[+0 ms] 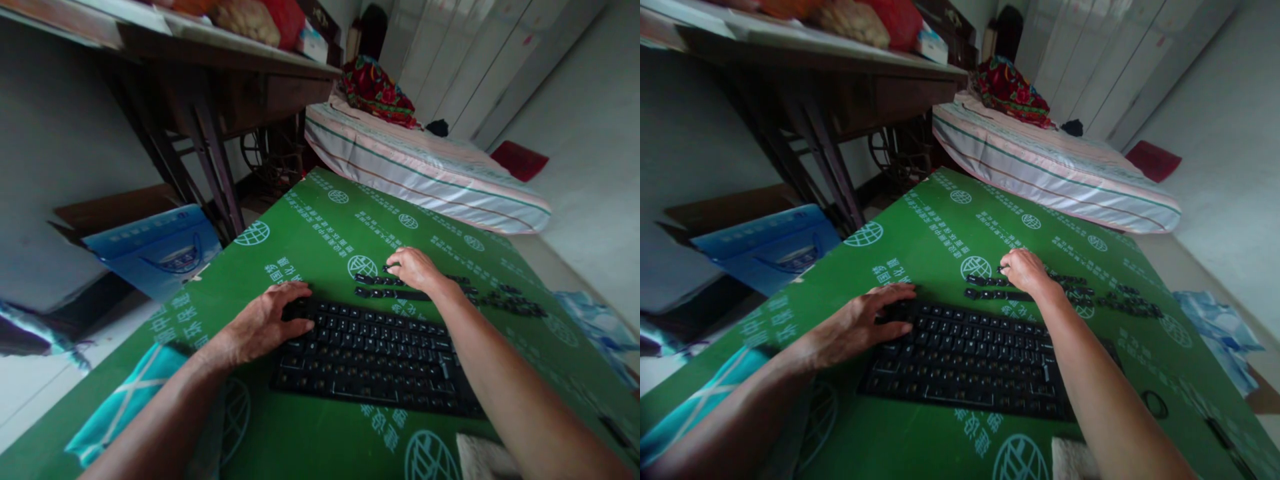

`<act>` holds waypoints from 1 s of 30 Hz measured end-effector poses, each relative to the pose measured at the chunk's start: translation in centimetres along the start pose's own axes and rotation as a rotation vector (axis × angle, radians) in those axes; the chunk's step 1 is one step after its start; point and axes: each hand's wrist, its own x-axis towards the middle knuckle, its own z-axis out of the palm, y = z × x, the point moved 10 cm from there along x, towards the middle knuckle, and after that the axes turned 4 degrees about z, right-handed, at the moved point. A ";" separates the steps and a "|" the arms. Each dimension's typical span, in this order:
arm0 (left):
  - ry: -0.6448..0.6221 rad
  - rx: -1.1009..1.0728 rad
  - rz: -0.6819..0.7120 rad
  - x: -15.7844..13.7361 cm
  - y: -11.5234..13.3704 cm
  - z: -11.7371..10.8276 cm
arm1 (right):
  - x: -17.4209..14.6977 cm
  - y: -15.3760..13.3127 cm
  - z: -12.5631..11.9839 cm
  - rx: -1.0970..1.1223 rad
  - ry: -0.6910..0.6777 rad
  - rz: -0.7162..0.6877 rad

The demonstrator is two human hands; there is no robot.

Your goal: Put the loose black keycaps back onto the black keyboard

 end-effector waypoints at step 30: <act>0.014 -0.034 0.009 0.0 0.3 -0.1 | 0.8 -1.6 0.1 0.041 -0.001 -0.133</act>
